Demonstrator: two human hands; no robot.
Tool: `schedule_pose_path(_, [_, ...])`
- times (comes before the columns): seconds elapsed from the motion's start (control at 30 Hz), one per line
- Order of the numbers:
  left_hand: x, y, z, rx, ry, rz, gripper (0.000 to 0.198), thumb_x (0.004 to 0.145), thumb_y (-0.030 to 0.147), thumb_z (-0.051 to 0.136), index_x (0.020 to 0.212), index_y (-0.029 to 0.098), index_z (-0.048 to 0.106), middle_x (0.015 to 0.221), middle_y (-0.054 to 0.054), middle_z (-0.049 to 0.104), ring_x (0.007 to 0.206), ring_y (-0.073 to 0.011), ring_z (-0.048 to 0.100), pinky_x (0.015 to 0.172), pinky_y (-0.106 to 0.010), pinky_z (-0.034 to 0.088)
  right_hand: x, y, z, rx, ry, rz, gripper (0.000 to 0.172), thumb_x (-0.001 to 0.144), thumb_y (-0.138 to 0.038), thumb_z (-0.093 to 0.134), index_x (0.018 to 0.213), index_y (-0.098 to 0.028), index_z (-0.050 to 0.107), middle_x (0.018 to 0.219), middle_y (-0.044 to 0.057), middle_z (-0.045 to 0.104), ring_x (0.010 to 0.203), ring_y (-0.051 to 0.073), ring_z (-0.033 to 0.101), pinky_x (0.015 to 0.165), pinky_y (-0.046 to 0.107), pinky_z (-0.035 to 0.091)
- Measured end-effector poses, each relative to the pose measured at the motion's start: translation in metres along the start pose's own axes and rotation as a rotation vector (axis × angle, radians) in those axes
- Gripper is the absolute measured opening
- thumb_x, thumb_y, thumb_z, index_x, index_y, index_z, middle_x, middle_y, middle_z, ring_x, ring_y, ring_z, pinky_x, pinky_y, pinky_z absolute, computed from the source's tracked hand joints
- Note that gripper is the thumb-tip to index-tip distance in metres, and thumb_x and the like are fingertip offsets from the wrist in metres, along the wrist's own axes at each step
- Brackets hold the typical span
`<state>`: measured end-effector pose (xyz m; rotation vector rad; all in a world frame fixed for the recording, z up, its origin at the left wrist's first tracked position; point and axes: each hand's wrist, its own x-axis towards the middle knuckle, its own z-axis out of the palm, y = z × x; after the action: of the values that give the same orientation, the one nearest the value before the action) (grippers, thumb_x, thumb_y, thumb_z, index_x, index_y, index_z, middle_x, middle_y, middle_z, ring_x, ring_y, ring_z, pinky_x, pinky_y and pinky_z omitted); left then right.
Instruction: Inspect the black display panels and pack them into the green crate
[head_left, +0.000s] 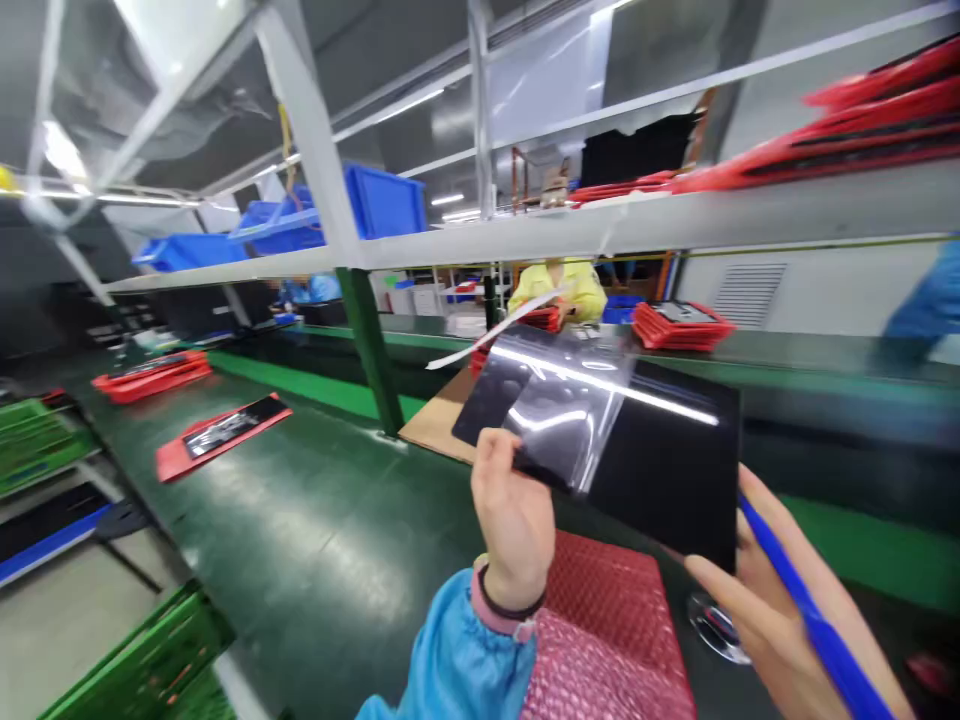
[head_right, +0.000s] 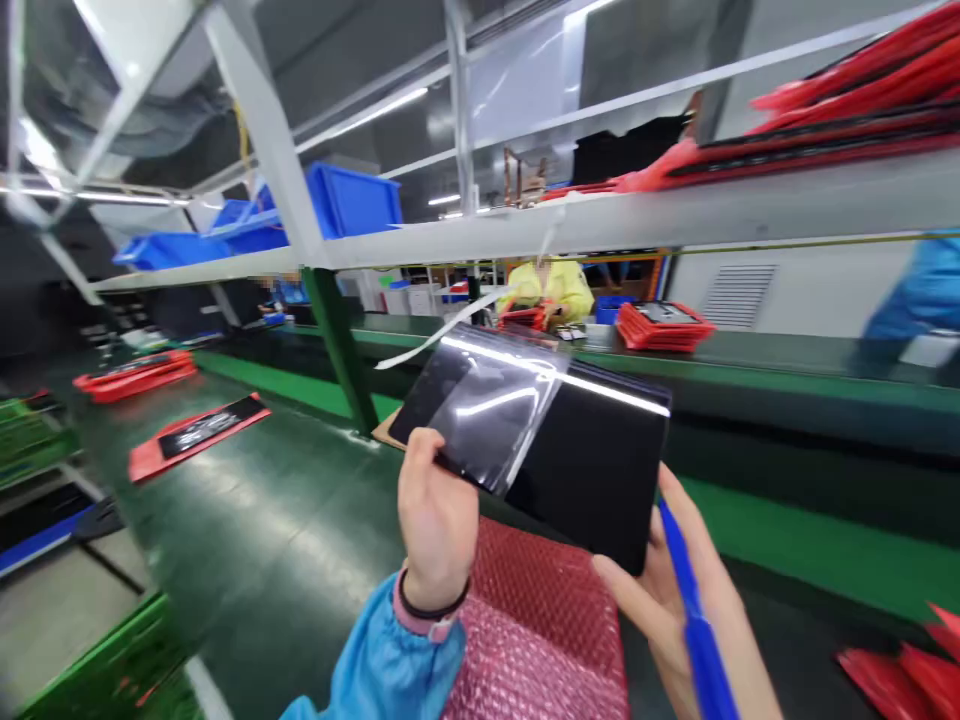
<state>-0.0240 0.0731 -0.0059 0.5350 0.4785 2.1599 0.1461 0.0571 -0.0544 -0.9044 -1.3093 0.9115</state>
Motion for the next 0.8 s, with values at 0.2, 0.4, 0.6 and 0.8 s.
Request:
schedule_pose_path(0.2, [-0.007,0.003,-0.003,0.051,0.0,0.008,0.014,0.083,0.031,0.057,0.075,0.02,0.056,0.074,0.003,0.052,0.075,-0.0124,0.054,0.078,-0.026,0.042,-0.012,-0.016,-0.001,-0.002,0.004,-0.001,0.079,0.078,-0.027,0.068,0.145,-0.037,0.027,0.153,-0.002,0.03,0.138,0.023,0.03,0.11,0.035,0.032])
schedule_pose_path(0.4, [0.004,0.013,-0.002,0.048,-0.001,-0.033,0.01,0.08,0.026,0.057,0.072,0.02,0.055,0.071,0.004,0.054,0.071,-0.0123,0.055,0.074,-0.027,0.045,-0.019,-0.03,-0.005,0.316,-0.13,0.078,0.067,0.079,-0.025,0.066,0.139,-0.038,0.04,0.131,0.005,0.059,0.115,0.027,0.059,0.09,0.039,0.054])
schedule_pose_path(0.6, [0.014,0.019,-0.004,0.076,-0.038,-0.148,0.015,0.076,0.027,0.06,0.067,0.02,0.051,0.071,0.004,0.06,0.072,-0.0153,0.06,0.071,-0.03,0.048,-0.017,-0.05,-0.005,0.382,-0.092,0.232,0.039,0.072,-0.03,0.075,0.11,-0.034,0.068,0.088,0.001,0.073,0.08,0.017,0.069,0.073,0.025,0.055])
schedule_pose_path(0.8, [0.024,0.018,-0.009,0.162,0.036,-0.107,0.014,0.067,0.028,0.063,0.066,0.018,0.053,0.067,0.004,0.059,0.066,-0.0135,0.059,0.068,-0.026,0.046,-0.017,-0.047,-0.018,0.32,0.063,0.255,0.02,0.071,-0.035,0.076,0.09,-0.029,0.075,0.085,0.002,0.074,0.075,0.018,0.068,0.072,0.027,0.055])
